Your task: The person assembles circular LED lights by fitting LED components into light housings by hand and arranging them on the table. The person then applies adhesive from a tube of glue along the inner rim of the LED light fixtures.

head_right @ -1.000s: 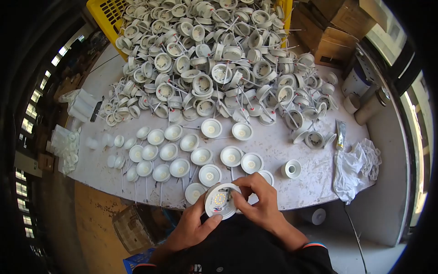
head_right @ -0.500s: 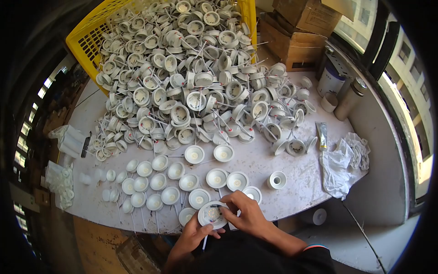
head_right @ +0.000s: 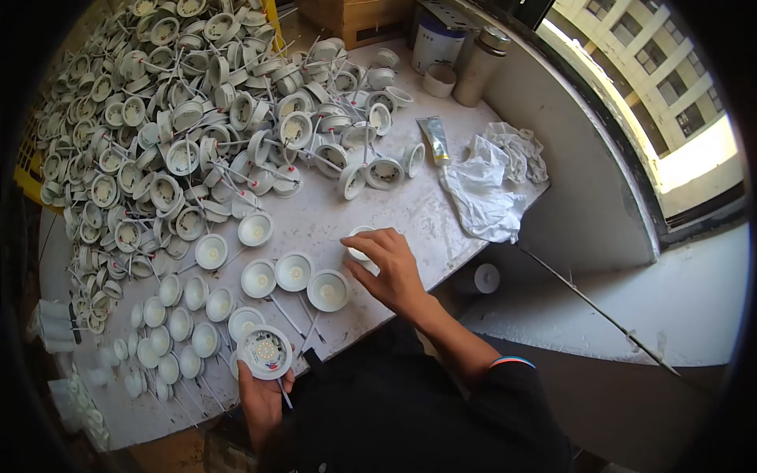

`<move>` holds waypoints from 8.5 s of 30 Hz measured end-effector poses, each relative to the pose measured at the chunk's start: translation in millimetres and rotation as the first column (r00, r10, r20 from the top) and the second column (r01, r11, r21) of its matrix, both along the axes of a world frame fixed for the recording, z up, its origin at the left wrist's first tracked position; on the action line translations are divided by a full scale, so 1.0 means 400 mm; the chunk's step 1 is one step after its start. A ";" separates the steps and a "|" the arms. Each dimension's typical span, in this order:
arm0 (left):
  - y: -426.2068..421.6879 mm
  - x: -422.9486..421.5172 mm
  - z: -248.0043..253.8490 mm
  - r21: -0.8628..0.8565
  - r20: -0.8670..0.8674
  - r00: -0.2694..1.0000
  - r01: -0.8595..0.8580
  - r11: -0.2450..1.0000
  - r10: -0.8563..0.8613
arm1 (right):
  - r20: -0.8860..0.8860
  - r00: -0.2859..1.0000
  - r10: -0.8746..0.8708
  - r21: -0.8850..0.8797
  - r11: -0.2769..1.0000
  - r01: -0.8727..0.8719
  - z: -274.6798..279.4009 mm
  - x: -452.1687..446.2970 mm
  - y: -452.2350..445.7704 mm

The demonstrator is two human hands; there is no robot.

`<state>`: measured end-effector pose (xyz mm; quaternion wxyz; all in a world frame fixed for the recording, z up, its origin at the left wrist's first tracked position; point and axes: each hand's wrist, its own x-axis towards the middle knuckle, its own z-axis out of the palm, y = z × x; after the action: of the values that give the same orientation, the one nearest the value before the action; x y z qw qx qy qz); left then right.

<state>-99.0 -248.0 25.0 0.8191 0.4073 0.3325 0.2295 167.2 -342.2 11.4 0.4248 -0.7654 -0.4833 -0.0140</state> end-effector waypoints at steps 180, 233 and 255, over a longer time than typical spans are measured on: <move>0.010 0.073 0.006 0.358 -0.206 0.978 0.041 0.933 0.036 | -0.189 0.745 0.640 -0.174 0.725 -0.667 0.085 -0.201 0.100; 0.197 0.135 -0.037 0.499 -0.340 0.938 0.116 0.859 0.071 | 0.043 0.980 0.193 -0.611 0.782 -0.127 -0.083 0.111 0.306; 0.122 0.182 0.005 0.496 -0.333 0.943 0.193 0.847 -0.020 | 0.013 0.976 0.219 -0.381 0.903 -0.198 -0.035 0.160 -0.021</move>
<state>-26.2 -199.3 26.8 0.6254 0.6633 0.3608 0.1966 231.2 -350.7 -2.7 0.2552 -0.7760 -0.5676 0.1032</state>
